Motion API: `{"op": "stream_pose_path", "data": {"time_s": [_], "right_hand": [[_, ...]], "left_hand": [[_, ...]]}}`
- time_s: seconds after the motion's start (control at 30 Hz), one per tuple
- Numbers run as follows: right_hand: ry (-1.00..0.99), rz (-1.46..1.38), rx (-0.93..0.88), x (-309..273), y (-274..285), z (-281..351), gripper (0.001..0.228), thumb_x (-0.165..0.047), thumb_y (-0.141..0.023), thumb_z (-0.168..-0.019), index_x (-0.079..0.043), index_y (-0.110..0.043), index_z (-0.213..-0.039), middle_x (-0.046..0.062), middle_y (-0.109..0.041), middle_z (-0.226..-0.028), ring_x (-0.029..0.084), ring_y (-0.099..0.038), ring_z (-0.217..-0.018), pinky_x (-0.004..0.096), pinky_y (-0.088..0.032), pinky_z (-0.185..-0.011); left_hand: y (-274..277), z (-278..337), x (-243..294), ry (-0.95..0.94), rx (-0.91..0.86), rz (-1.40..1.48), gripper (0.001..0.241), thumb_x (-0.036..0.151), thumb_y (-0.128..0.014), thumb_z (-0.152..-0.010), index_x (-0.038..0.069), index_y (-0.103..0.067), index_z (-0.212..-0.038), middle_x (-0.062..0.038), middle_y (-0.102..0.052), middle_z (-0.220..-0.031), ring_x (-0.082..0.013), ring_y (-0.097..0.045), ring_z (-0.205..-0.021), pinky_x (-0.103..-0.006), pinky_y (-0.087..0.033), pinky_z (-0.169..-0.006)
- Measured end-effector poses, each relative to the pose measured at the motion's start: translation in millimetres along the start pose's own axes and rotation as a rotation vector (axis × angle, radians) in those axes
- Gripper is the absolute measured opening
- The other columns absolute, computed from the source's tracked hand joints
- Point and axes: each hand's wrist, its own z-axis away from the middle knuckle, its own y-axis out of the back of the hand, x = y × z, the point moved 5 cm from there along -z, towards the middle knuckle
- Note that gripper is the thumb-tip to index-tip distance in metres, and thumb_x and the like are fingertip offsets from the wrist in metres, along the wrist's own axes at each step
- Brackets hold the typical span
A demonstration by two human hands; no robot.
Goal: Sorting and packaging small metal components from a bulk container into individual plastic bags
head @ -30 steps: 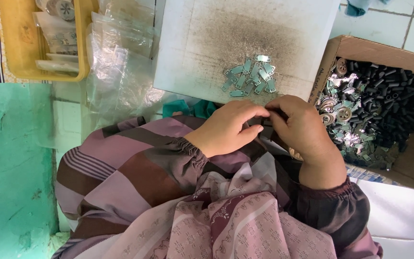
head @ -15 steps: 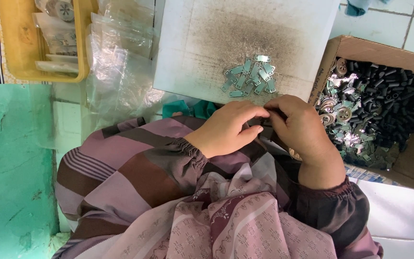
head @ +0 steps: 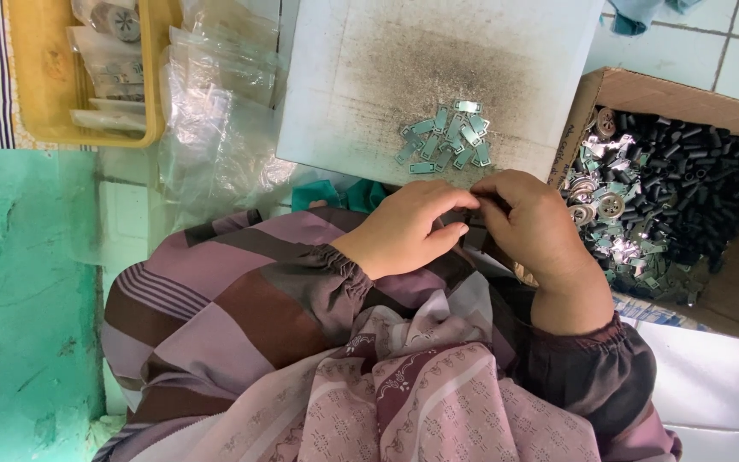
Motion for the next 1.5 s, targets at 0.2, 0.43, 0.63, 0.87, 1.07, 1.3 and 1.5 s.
{"op": "stream_pose_path", "data": {"time_s": [0.2,0.43,0.63,0.87,1.07,1.3,1.5], "right_hand": [[-0.013,-0.032,0.023,3.7,1.6,2.5,0.019,-0.005,-0.070,-0.095,-0.010,-0.077,-0.112,0.013,-0.075,-0.098,0.038,-0.069,-0.101,0.048,-0.058,-0.085],[-0.013,-0.069,0.066,14.3,2.9,3.1,0.018,-0.005,-0.074,-0.093,-0.008,-0.078,-0.111,0.013,-0.075,-0.095,0.038,-0.070,-0.098,0.047,-0.057,-0.084],[-0.049,-0.053,0.069,21.7,7.8,7.5,0.019,-0.008,-0.077,-0.092,-0.012,-0.078,-0.110,0.010,-0.075,-0.096,0.035,-0.070,-0.100,0.043,-0.057,-0.085],[-0.055,0.003,-0.009,5.6,13.0,4.8,0.017,-0.004,-0.075,-0.089,-0.007,-0.078,-0.106,0.017,-0.075,-0.093,0.040,-0.070,-0.096,0.049,-0.057,-0.083],[-0.142,0.012,-0.129,-2.7,11.0,5.1,0.017,-0.006,-0.070,-0.091,-0.007,-0.077,-0.107,0.018,-0.075,-0.095,0.042,-0.070,-0.096,0.051,-0.058,-0.082],[-0.208,0.051,-0.181,-4.0,8.8,3.2,0.020,-0.009,-0.069,-0.093,-0.007,-0.076,-0.112,0.019,-0.075,-0.098,0.042,-0.071,-0.098,0.052,-0.058,-0.082],[-0.190,0.109,-0.200,-10.9,9.9,2.8,0.023,-0.014,-0.069,-0.093,-0.007,-0.075,-0.114,0.019,-0.075,-0.098,0.040,-0.071,-0.094,0.051,-0.059,-0.077]], "left_hand": [[0.9,-0.1,3.3,-0.003,0.021,-0.007,0.031,0.022,-0.060,-0.102,0.012,-0.062,-0.131,-0.015,-0.069,-0.115,-0.0343,-0.068,-0.111,-0.0464,-0.056,-0.096],[3.4,-0.8,2.4,0.007,0.030,-0.002,0.030,0.023,-0.061,-0.102,0.011,-0.063,-0.129,-0.014,-0.070,-0.113,-0.0329,-0.069,-0.107,-0.0442,-0.057,-0.094],[4.1,-0.7,3.8,-0.012,0.044,-0.002,0.028,0.022,-0.061,-0.102,0.011,-0.063,-0.128,-0.015,-0.070,-0.112,-0.0332,-0.069,-0.108,-0.0445,-0.057,-0.095],[3.9,-0.8,0.4,-0.024,0.032,0.002,0.028,0.022,-0.061,-0.102,0.012,-0.064,-0.128,-0.013,-0.070,-0.113,-0.0317,-0.069,-0.109,-0.0433,-0.057,-0.095],[5.7,-0.6,1.3,-0.025,0.014,0.009,0.027,0.020,-0.060,-0.102,0.011,-0.065,-0.127,-0.014,-0.070,-0.114,-0.0312,-0.069,-0.110,-0.0426,-0.056,-0.098],[5.3,-1.6,-1.0,-0.027,0.022,0.008,0.025,0.019,-0.061,-0.102,0.011,-0.067,-0.125,-0.013,-0.070,-0.114,-0.0318,-0.069,-0.110,-0.0432,-0.057,-0.098],[2.9,-3.0,2.7,-0.093,0.102,-0.031,0.016,0.017,-0.063,-0.100,0.013,-0.068,-0.114,-0.010,-0.069,-0.104,-0.0320,-0.069,-0.104,-0.0433,-0.057,-0.094]]}}
